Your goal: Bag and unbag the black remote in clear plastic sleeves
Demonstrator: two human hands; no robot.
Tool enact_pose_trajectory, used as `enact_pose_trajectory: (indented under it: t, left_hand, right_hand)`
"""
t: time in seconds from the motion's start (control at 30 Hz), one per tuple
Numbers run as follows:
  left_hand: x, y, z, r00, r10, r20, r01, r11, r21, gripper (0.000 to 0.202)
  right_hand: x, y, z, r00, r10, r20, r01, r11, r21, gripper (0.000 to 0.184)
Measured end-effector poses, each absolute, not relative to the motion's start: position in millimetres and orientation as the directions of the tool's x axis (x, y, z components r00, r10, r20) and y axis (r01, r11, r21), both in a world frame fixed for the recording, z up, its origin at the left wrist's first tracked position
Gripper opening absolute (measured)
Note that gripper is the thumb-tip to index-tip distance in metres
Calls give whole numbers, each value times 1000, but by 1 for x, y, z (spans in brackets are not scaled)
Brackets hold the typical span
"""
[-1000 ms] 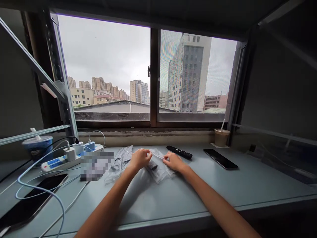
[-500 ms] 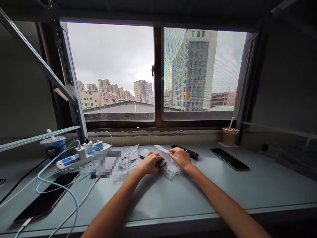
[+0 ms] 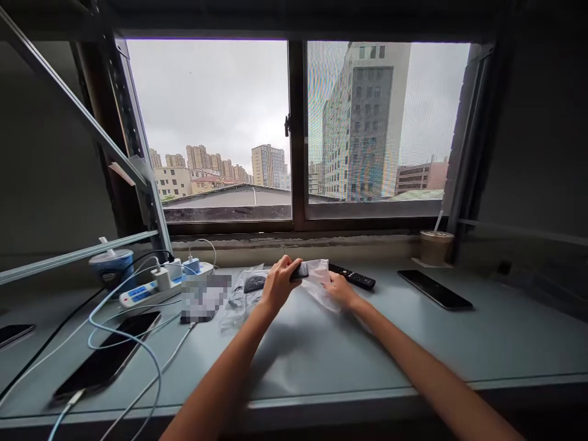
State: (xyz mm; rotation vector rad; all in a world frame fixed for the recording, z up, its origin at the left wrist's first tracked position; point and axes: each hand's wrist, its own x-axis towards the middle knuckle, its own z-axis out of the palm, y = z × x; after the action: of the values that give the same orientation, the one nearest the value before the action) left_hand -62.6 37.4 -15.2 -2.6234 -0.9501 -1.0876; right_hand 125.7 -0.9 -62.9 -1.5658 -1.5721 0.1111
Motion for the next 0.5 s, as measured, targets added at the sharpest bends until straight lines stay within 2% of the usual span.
enact_pose_trajectory:
  t: [0.07,0.23,0.33,0.5]
  left_hand:
    - [-67,44,-17,500,580,643,672,-728,136,37]
    - [-71,55,-24,467,699,541,749,-638,179,29]
    - [-67,54,-29,504,704,500,752,-642,146,30]
    - [-60,46,-37,570,673,470,711,-692,128,31]
  right_hand:
    - [126,3,-62,220,831,512,633,278,-722,28]
    - [126,-2,-50,411,805,428,335,303,-892,35]
    - [124,-7,-46,380,840,387,305,281,-910,37]
    - [121,-15,-46,240,913,329,385,222,-896,44]
